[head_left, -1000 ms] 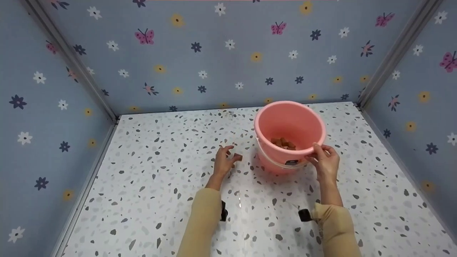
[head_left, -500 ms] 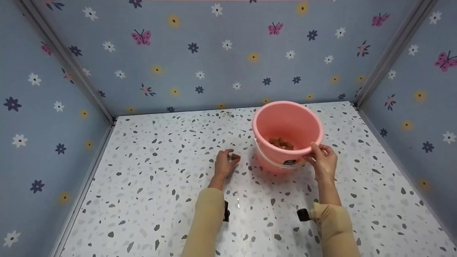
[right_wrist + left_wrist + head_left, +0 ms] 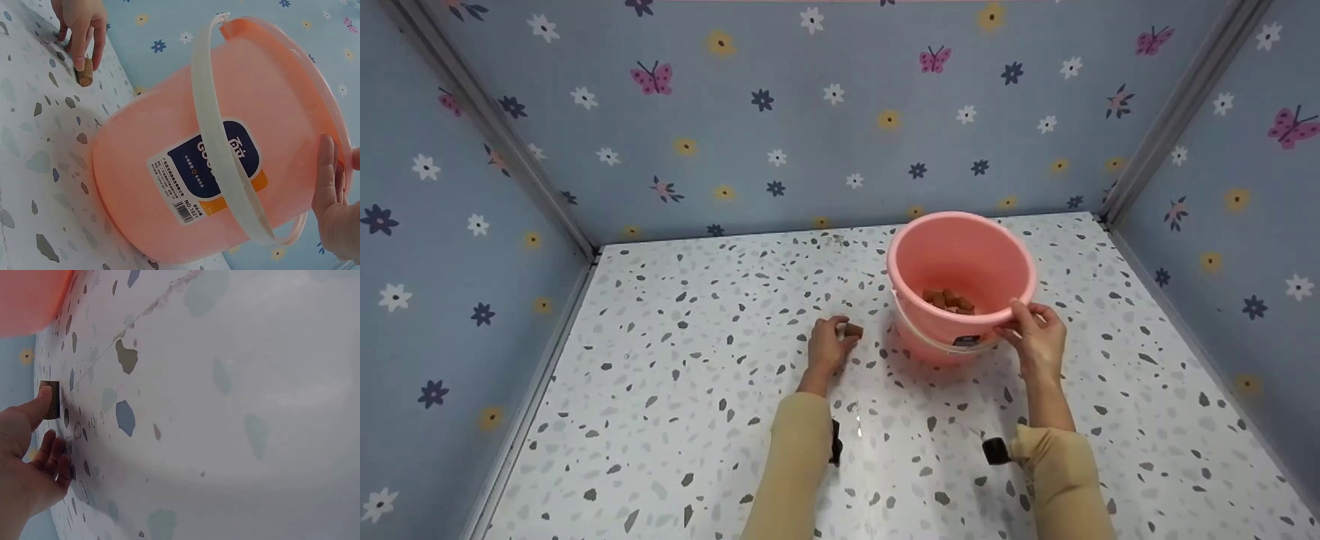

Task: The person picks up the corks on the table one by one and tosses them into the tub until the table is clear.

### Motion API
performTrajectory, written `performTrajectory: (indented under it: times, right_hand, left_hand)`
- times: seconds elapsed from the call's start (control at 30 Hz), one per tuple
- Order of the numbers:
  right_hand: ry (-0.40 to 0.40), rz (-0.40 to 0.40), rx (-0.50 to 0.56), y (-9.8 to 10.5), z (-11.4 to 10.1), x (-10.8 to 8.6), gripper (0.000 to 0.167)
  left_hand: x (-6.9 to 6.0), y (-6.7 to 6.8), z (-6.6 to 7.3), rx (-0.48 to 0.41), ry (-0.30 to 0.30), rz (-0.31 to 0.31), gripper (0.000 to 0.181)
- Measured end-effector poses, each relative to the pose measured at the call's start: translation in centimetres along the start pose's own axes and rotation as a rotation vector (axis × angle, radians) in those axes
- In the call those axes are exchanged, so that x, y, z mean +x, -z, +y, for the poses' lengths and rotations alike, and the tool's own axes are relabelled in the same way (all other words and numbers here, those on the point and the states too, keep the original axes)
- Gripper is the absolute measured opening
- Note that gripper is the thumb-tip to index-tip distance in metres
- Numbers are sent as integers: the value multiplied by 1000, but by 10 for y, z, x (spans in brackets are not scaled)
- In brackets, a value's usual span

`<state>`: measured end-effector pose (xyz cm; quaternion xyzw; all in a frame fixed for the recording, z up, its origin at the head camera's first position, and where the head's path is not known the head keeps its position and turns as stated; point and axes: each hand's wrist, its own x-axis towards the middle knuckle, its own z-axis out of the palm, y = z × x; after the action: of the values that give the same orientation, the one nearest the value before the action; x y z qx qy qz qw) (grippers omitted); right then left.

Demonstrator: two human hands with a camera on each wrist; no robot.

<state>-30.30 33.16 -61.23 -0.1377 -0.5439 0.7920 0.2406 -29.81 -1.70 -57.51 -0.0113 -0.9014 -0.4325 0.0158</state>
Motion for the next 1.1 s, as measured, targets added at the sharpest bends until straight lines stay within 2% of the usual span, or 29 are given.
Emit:
performTrajectory:
  times: [0.2, 0.4, 0.57, 0.7, 0.8, 1.0, 1.1]
  right_hand:
    - [-9, -5, 3, -1, 0, 0, 47]
    - [-27, 0, 14, -3, 0, 0, 47]
    - [-35, -6, 31, -4, -1, -1, 47]
    - [-27, -1, 5, -4, -1, -3, 48]
    - [-30, 9, -16, -4, -1, -4, 50]
    - [-28, 15, -33, -3, -1, -4, 50]
    - [-14, 9, -23, -2, -1, -3, 49]
  left_hand:
    - [-2, 3, -1, -50, 7, 22, 22]
    - [-2, 3, -1, -43, 21, 56, 20]
    - [-3, 2, -1, -57, 46, 63, 19]
    - [-2, 3, 0, -64, 60, 67, 17]
    - [-1, 4, 1, -79, 67, 76, 19]
    - [2, 10, 8, -182, 102, 78, 21]
    - [5, 14, 12, -150, 95, 116, 20]
